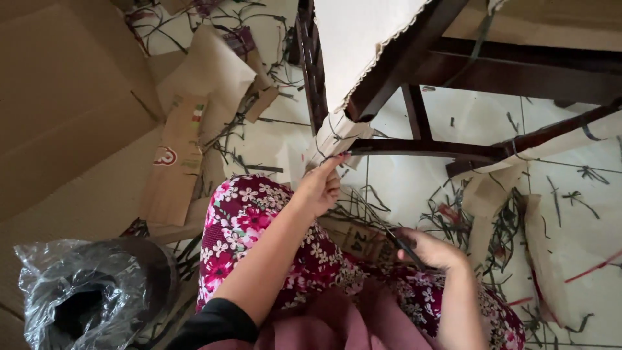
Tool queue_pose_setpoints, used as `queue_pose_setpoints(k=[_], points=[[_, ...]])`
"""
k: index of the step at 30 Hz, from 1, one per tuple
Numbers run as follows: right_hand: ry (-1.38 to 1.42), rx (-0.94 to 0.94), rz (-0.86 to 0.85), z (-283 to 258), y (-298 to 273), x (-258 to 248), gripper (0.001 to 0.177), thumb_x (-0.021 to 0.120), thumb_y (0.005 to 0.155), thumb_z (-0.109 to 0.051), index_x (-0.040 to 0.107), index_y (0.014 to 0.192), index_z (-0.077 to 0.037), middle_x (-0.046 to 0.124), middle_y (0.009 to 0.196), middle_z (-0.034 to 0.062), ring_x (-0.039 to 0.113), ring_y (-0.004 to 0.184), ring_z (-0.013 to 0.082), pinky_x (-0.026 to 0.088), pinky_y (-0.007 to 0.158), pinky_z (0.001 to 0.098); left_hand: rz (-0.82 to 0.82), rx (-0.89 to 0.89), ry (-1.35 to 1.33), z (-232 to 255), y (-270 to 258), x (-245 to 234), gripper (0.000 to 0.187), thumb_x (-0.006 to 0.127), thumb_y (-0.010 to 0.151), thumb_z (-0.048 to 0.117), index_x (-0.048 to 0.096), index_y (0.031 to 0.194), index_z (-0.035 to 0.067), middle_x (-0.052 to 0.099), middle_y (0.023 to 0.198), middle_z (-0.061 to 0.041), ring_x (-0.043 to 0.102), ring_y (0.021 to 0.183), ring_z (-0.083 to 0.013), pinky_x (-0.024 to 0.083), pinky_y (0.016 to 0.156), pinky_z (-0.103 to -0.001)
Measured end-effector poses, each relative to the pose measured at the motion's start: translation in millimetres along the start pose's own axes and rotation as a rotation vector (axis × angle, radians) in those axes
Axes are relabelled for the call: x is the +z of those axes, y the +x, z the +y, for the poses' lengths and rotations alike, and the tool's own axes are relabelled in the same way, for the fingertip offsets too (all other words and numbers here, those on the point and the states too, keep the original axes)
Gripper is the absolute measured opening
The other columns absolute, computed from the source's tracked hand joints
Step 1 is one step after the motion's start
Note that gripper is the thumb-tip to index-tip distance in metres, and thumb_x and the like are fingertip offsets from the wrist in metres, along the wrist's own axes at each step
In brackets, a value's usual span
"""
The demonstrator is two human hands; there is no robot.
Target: Removing protective paper wrapping and cutting plastic ties from the legs of a wooden chair.
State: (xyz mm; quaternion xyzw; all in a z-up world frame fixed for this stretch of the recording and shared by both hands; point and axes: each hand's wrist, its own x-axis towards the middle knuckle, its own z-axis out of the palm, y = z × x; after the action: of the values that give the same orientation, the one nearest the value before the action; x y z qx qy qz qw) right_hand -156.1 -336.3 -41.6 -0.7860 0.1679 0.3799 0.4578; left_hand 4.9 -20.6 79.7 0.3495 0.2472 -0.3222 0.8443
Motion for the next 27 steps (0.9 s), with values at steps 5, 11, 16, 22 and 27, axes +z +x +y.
queue_pose_setpoints(k=[5, 11, 16, 22, 27], points=[[0.223, -0.152, -0.016, -7, -7, -8, 0.070, 0.098, 0.064, -0.036, 0.072, 0.120, -0.005, 0.049, 0.063, 0.0018, 0.054, 0.042, 0.0158, 0.046, 0.032, 0.0265, 0.080, 0.138, 0.256, 6, 0, -7, 0.035, 0.083, 0.080, 0.021, 0.054, 0.063, 0.011, 0.028, 0.050, 0.005, 0.028, 0.045, -0.0082, 0.022, 0.044, -0.025], [0.207, -0.168, -0.032, -7, -5, -7, 0.074, 0.096, 0.060, -0.046, 0.076, 0.115, 0.001, 0.051, 0.060, 0.0035, 0.055, 0.039, 0.0166, 0.043, 0.031, 0.0255, -0.073, -0.010, 0.038, 1, -1, -3, 0.021, 0.082, 0.081, 0.021, 0.064, 0.075, 0.011, 0.020, 0.058, 0.011, 0.023, 0.047, -0.0043, 0.022, 0.047, -0.019], [0.254, -0.132, 0.001, 8, -1, -8, 0.072, 0.097, 0.062, -0.042, 0.073, 0.114, 0.002, 0.047, 0.063, 0.0017, 0.047, 0.043, 0.0143, 0.038, 0.030, 0.0263, -0.216, -0.108, -0.230, -10, 11, 4, 0.017, 0.072, 0.092, 0.020, 0.056, 0.085, 0.019, 0.016, 0.062, 0.014, 0.021, 0.051, 0.0001, 0.025, 0.053, -0.014], [0.290, -0.080, -0.039, 5, -17, -18, 0.099, 0.097, 0.050, -0.046, 0.068, 0.134, -0.002, 0.046, 0.059, 0.0038, 0.045, 0.038, 0.0148, 0.043, 0.027, 0.0296, -0.146, -0.022, 0.050, -24, 35, -28, 0.013, 0.068, 0.096, 0.025, 0.065, 0.090, 0.015, 0.021, 0.061, 0.013, 0.025, 0.049, -0.0024, 0.025, 0.047, -0.018], [0.160, -0.092, -0.092, 6, 6, -21, 0.109, 0.093, 0.051, -0.056, 0.062, 0.143, -0.005, 0.048, 0.065, 0.0030, 0.046, 0.046, 0.0134, 0.040, 0.029, 0.0285, 0.032, 0.199, 1.012, 7, 2, -43, 0.035, 0.049, 0.106, 0.038, 0.066, 0.117, 0.010, 0.069, 0.086, -0.003, 0.066, 0.083, -0.0114, 0.053, 0.069, -0.024]])
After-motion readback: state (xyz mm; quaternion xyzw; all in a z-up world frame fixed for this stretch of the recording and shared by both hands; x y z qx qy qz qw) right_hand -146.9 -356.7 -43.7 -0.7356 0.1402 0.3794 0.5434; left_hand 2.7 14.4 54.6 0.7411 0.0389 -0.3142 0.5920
